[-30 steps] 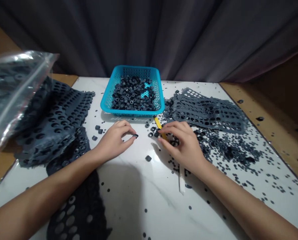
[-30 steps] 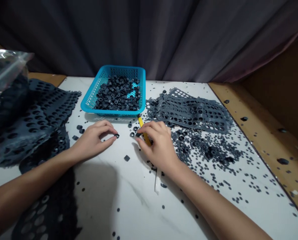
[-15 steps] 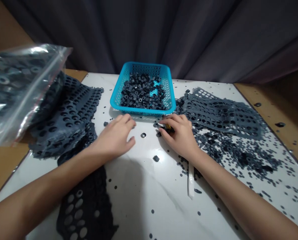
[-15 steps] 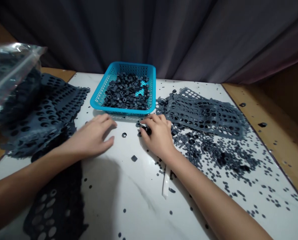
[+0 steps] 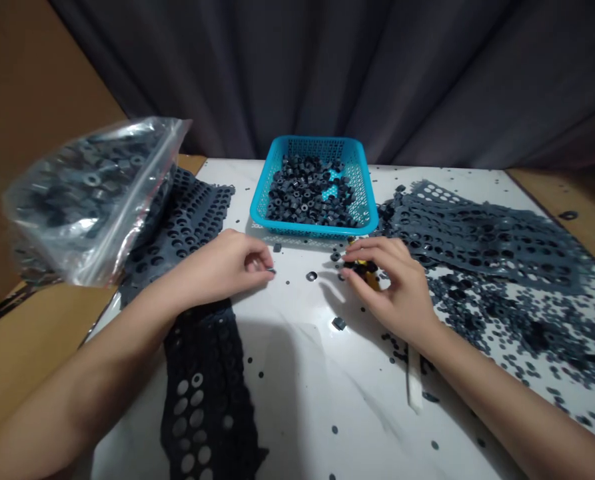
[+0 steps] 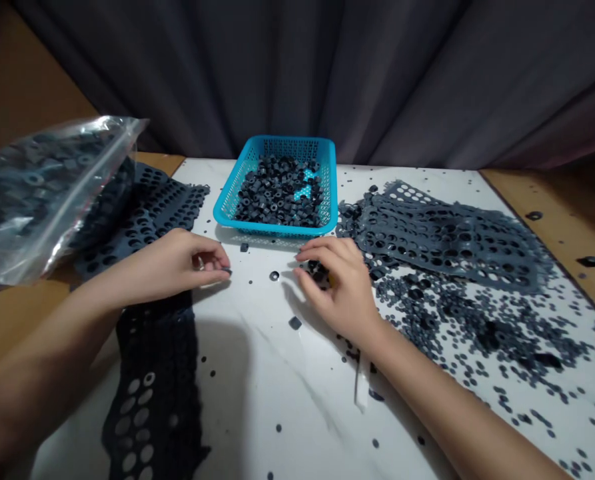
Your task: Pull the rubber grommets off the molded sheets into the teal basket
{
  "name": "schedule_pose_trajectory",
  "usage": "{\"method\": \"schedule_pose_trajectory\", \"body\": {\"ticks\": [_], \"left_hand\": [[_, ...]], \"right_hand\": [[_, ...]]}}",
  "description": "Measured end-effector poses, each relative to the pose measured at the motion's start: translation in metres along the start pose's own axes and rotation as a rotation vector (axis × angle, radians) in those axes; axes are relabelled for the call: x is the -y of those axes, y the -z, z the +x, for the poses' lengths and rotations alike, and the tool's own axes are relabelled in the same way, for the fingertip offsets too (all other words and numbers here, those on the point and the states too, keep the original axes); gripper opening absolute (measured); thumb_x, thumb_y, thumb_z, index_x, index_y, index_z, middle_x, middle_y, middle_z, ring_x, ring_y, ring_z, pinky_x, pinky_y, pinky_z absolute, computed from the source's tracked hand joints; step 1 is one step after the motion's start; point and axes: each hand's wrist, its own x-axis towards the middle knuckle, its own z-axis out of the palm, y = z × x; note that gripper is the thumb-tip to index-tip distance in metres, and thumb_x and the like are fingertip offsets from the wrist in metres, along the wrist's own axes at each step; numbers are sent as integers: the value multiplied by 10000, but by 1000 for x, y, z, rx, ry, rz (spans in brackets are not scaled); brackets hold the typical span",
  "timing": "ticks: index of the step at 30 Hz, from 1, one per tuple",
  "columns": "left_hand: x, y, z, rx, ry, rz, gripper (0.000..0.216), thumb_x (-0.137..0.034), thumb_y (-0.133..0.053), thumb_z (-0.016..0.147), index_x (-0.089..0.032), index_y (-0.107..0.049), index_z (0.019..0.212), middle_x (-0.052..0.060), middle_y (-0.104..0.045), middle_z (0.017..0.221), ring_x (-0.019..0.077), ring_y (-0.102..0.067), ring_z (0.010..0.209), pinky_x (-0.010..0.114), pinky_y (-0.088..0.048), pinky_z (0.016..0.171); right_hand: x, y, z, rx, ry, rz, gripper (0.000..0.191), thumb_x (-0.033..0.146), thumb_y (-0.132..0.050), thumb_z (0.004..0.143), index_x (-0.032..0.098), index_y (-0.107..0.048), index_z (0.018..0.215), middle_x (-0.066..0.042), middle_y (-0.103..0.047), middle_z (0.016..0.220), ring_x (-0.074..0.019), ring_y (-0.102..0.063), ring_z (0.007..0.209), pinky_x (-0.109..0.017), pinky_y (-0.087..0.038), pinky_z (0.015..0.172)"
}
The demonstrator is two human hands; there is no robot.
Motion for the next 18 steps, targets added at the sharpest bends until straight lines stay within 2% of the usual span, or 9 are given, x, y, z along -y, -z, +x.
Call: {"method": "schedule_pose_trajectory", "body": {"ticks": [2,5,9,12,15,16,18], "left_hand": [[-11,-6,0,14,-21,-313,197,-369,-642,744,-183,-686,793,3,-672,655,137,-602,612,230,-444,576],[-22,-20,1,121,-3,-645,203,-366,-638,762,-167,-672,742,7,-677,651,121,-605,598,223,-469,587],[-30,-39,1,183,11,-775,232,-370,-641,764,-160,-664,667,17,-666,616,121,-595,572,237,-474,582],[-34,-42,0,184,-8,-770,334,-460,-589,784,-168,-665,641,28,-649,580,143,-593,557,254,-466,553],[-32,-32,-2,130,-39,-661,459,-522,-410,858,-170,-690,764,54,-677,651,177,-622,600,286,-480,569],[-30,-27,-3,67,-38,-540,473,-517,-370,873,-174,-690,814,59,-686,689,190,-632,633,299,-484,592],[-20,-17,-4,-109,-1,-134,417,-489,-397,868,-183,-681,868,72,-695,771,226,-639,719,332,-482,659]], "right_hand": [[16,4,2,44,37,126,165,240,-695,769,221,-648,926,-57,-669,953,-231,-597,926,-406,-436,822],[33,6,1,107,39,246,325,260,-746,734,224,-645,1040,-58,-658,997,-216,-591,939,-390,-446,822],[36,5,-3,146,-21,342,216,240,-721,760,241,-689,974,-46,-652,995,-202,-593,941,-390,-455,834],[35,4,-3,161,-101,425,127,238,-705,771,248,-714,897,-45,-651,974,-199,-602,931,-398,-465,836],[34,4,-3,143,-184,535,119,241,-722,755,256,-720,873,-43,-651,957,-200,-608,931,-415,-468,856],[34,4,-3,137,-206,568,127,245,-731,746,259,-720,872,-42,-652,956,-201,-608,937,-423,-465,868],[33,3,-3,127,-242,627,134,252,-744,733,262,-721,865,-40,-653,957,-201,-606,946,-429,-461,887]]}}
